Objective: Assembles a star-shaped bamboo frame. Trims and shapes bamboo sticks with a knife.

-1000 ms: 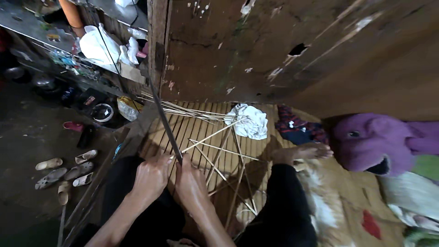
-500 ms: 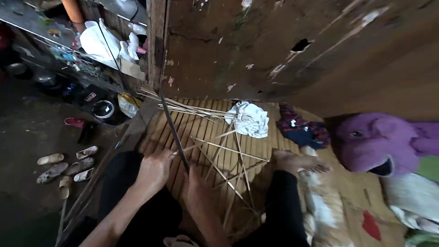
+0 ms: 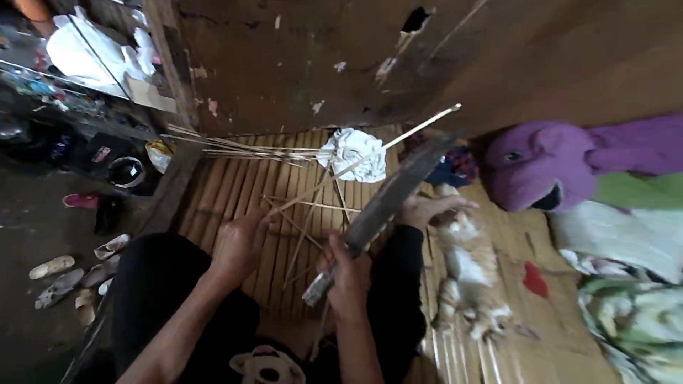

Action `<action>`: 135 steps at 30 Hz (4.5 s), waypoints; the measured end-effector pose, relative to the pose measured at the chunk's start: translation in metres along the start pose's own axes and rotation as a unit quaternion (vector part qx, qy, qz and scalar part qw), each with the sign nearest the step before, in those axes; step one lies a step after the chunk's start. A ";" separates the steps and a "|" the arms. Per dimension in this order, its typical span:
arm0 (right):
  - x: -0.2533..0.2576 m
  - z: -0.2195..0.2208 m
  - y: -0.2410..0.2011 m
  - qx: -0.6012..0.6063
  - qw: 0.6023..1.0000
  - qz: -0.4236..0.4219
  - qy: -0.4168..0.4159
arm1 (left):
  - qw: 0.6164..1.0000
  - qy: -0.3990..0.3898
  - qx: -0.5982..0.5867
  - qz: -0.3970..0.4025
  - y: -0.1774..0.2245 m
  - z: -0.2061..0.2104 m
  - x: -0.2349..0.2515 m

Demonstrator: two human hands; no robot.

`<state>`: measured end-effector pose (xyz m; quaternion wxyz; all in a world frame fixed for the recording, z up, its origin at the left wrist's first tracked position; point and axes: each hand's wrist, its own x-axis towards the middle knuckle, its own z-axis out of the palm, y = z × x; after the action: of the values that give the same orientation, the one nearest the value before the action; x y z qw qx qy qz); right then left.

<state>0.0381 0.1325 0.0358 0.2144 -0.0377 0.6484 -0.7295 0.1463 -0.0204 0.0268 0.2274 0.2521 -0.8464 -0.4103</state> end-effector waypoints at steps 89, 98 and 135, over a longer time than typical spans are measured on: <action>0.034 0.012 0.065 0.233 0.951 0.147 -0.136 | 0.956 -0.222 -0.010 -0.189 0.023 0.004 0.033; 0.037 0.008 0.069 0.248 0.947 0.128 -0.156 | 0.956 -0.221 0.006 -0.191 0.024 0.006 0.035; 0.046 0.001 0.075 0.281 0.938 0.146 -0.140 | 0.944 -0.253 -0.058 -0.205 0.017 0.017 0.047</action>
<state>0.0169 0.1104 -0.0467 0.4092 0.0168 0.3791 -0.8298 0.0959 -0.0298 0.0396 -0.0695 0.2947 -0.7809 -0.5464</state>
